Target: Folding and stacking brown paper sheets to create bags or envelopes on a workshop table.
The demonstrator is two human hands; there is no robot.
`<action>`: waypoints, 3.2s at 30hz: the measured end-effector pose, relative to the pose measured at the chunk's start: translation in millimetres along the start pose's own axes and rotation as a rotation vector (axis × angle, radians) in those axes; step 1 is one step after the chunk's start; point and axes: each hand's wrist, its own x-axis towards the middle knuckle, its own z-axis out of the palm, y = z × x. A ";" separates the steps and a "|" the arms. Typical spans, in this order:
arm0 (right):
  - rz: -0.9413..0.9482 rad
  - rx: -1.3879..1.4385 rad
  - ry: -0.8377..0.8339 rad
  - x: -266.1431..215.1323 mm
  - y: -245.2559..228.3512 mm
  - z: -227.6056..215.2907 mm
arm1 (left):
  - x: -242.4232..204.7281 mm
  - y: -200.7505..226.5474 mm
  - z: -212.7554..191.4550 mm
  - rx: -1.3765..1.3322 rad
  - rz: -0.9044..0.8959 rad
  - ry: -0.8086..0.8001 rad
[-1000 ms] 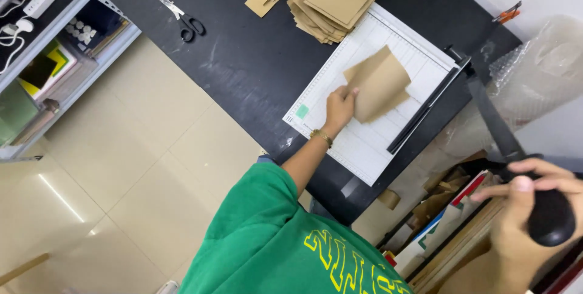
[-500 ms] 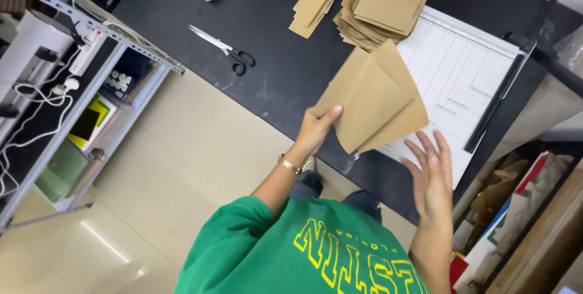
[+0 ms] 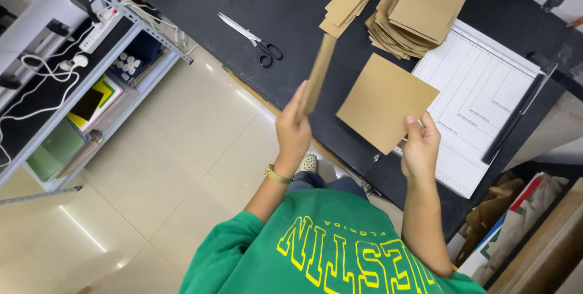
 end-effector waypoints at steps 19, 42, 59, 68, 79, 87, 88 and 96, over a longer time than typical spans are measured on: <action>0.014 0.157 -0.104 -22.7 -33.1 11.1 | -31.5 49.3 39.8 0.201 -0.002 -0.289; 0.079 -0.089 -0.340 -0.6 -24.1 -25.6 | -48.7 15.0 50.1 -0.280 -0.351 -0.432; -0.134 -0.372 -0.589 30.0 -11.1 -61.7 | -38.1 39.5 52.4 -0.231 -0.292 -0.535; 0.008 -0.226 -0.468 64.5 19.1 -74.8 | -60.0 -1.2 69.8 -0.092 -0.356 -0.542; -0.108 -0.465 -0.597 82.6 -6.6 -55.9 | -64.2 -0.4 85.6 -0.123 -0.601 -0.412; -0.190 -0.422 -0.593 75.6 -25.1 -57.8 | -55.1 3.4 87.7 -0.119 -0.497 -0.517; -0.226 -0.399 -0.556 77.4 -19.0 -60.3 | -55.8 2.7 89.2 -0.125 -0.462 -0.511; -0.276 -0.366 -0.523 69.7 -23.5 -56.7 | -62.5 -3.7 93.8 -0.126 -0.456 -0.519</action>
